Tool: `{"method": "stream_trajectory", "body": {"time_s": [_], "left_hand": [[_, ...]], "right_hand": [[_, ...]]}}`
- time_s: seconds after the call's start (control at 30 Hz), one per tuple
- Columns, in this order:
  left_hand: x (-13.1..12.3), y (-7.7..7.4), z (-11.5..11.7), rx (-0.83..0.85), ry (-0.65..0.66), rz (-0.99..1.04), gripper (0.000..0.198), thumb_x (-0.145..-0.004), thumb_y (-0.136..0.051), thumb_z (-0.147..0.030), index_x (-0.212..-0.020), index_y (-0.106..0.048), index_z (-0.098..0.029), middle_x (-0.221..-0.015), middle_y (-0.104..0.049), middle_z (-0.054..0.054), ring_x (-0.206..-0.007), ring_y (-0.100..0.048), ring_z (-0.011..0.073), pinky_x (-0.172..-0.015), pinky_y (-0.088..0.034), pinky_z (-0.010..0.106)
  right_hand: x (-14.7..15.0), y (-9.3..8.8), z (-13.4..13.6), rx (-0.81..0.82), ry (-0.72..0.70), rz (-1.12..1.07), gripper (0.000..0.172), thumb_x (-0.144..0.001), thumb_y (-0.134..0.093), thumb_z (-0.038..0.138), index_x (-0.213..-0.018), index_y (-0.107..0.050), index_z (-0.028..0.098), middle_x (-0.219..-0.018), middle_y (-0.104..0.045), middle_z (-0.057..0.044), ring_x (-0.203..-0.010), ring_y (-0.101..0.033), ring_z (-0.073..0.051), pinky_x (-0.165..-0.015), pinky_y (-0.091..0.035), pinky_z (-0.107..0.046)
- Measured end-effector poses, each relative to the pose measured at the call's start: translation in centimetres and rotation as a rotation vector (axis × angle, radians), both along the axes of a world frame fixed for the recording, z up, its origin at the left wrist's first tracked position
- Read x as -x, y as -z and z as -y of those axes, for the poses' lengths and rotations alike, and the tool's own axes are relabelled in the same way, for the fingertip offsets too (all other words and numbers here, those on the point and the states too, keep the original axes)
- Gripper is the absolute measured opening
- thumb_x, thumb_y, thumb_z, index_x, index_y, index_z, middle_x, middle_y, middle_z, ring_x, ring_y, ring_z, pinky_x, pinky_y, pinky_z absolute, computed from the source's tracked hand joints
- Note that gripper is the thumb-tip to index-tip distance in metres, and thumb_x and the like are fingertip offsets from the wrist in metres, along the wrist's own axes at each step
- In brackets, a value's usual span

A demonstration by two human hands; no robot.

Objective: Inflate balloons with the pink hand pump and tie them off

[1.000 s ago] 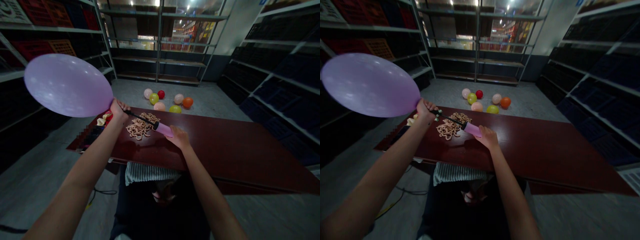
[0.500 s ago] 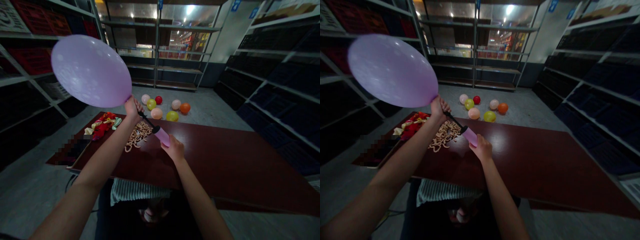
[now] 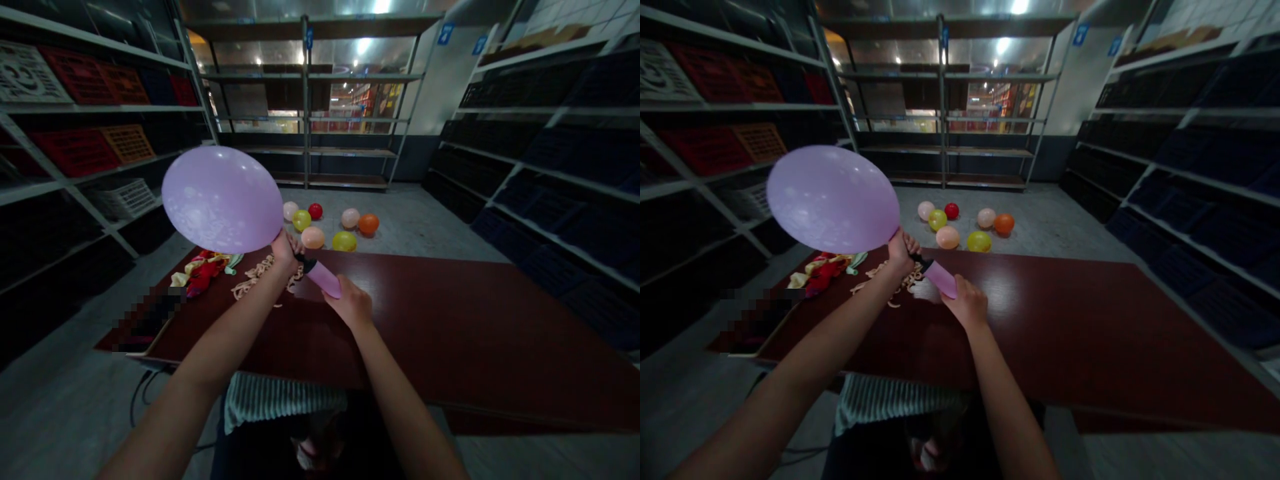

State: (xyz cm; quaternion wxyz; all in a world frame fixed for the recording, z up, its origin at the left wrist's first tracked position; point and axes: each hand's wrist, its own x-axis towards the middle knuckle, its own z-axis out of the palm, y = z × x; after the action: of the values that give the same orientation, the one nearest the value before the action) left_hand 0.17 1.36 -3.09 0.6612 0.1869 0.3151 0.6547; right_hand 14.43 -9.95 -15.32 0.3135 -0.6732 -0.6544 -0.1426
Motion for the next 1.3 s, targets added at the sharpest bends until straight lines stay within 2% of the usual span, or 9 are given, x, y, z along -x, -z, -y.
{"method": "stream_trajectory", "body": {"time_s": [0.23, 0.43, 0.57, 0.7, 0.87, 0.97, 1.1, 1.2, 1.3], "left_hand": [[7.0, 0.1, -0.5, 0.067, -0.081, 0.076, 0.047, -0.102, -0.038, -0.023, -0.058, -0.023, -0.021, -0.041, -0.023, -0.007, -0.03, -0.023, 0.0082, -0.038, -0.025, 0.023], [13.7, -1.8, -0.7, 0.057, -0.153, 0.087, 0.052, -0.106, -0.035, -0.031, -0.058, -0.022, -0.02, -0.04, -0.022, -0.006, -0.03, -0.022, 0.0078, -0.037, -0.024, 0.022], [15.7, -3.3, -0.8, 0.011, -0.164, 0.041, 0.055, -0.107, -0.036, -0.041, -0.058, -0.021, -0.019, -0.04, -0.021, -0.006, -0.03, -0.022, 0.0076, -0.037, -0.023, 0.023], [13.9, -5.1, -0.8, -0.109, -0.187, -0.018, 0.06, -0.104, -0.041, -0.052, -0.058, -0.021, -0.019, -0.041, -0.022, -0.006, -0.031, -0.022, 0.0073, -0.037, -0.023, 0.022], [7.5, -6.8, -1.1, -0.218, -0.203, -0.063, 0.062, -0.103, -0.046, -0.055, -0.057, -0.023, -0.02, -0.041, -0.021, -0.006, -0.031, -0.02, 0.0077, -0.035, -0.021, 0.023], [2.9, -6.1, -1.0, -0.219, -0.125, -0.087, 0.06, -0.104, -0.043, -0.053, -0.057, -0.026, -0.02, -0.041, -0.021, -0.006, -0.031, -0.019, 0.0078, -0.035, -0.019, 0.024], [-2.3, -3.5, 0.0, -0.177, -0.031, -0.133, 0.058, -0.107, -0.04, -0.045, -0.055, -0.028, -0.021, -0.04, -0.023, -0.004, -0.03, -0.022, 0.0092, -0.035, -0.019, 0.027], [-3.9, -2.3, 0.9, -0.164, -0.015, -0.133, 0.057, -0.108, -0.039, -0.043, -0.056, -0.028, -0.021, -0.04, -0.023, -0.004, -0.03, -0.022, 0.0092, -0.036, -0.021, 0.028], [-3.4, -2.1, 1.1, -0.147, 0.007, -0.11, 0.057, -0.107, -0.04, -0.045, -0.056, -0.027, -0.021, -0.04, -0.021, -0.005, -0.03, -0.021, 0.0089, -0.036, -0.019, 0.027]], "right_hand": [[0.3, 0.4, 0.2, -0.01, -0.103, 0.131, 0.035, -0.085, -0.071, 0.046, -0.109, -0.067, 0.02, -0.086, -0.075, -0.004, -0.074, -0.069, -0.019, -0.062, -0.037, -0.028], [0.9, 0.3, 0.3, -0.019, -0.186, 0.201, 0.037, -0.087, -0.069, 0.046, -0.112, -0.067, 0.019, -0.09, -0.076, -0.005, -0.075, -0.07, -0.019, -0.066, -0.041, -0.028], [1.8, -0.1, 0.3, 0.006, -0.223, 0.179, 0.036, -0.088, -0.068, 0.046, -0.111, -0.067, 0.019, -0.09, -0.076, -0.005, -0.076, -0.07, -0.02, -0.066, -0.042, -0.028], [2.0, 0.0, 0.0, -0.002, -0.207, 0.084, 0.04, -0.086, -0.068, 0.047, -0.114, -0.067, 0.018, -0.09, -0.076, -0.006, -0.076, -0.071, -0.021, -0.065, -0.043, -0.028], [1.1, 0.5, -0.3, 0.006, -0.135, -0.062, 0.039, -0.084, -0.068, 0.045, -0.111, -0.066, 0.018, -0.088, -0.076, -0.007, -0.074, -0.071, -0.022, -0.063, -0.042, -0.028], [0.8, 0.5, -0.5, 0.046, -0.087, -0.131, 0.04, -0.084, -0.067, 0.047, -0.112, -0.064, 0.019, -0.088, -0.076, -0.006, -0.072, -0.071, -0.022, -0.061, -0.04, -0.028], [0.6, 0.5, -0.6, 0.067, -0.009, -0.188, 0.04, -0.084, -0.066, 0.049, -0.111, -0.063, 0.02, -0.085, -0.076, -0.006, -0.071, -0.07, -0.022, -0.059, -0.037, -0.028], [0.3, 0.4, -0.7, 0.072, 0.019, -0.213, 0.041, -0.084, -0.066, 0.05, -0.112, -0.063, 0.02, -0.086, -0.076, -0.006, -0.07, -0.07, -0.023, -0.059, -0.036, -0.028], [0.2, 0.2, -0.7, 0.086, 0.009, -0.213, 0.042, -0.083, -0.069, 0.051, -0.112, -0.064, 0.021, -0.089, -0.076, -0.005, -0.072, -0.07, -0.022, -0.059, -0.035, -0.027]]}}
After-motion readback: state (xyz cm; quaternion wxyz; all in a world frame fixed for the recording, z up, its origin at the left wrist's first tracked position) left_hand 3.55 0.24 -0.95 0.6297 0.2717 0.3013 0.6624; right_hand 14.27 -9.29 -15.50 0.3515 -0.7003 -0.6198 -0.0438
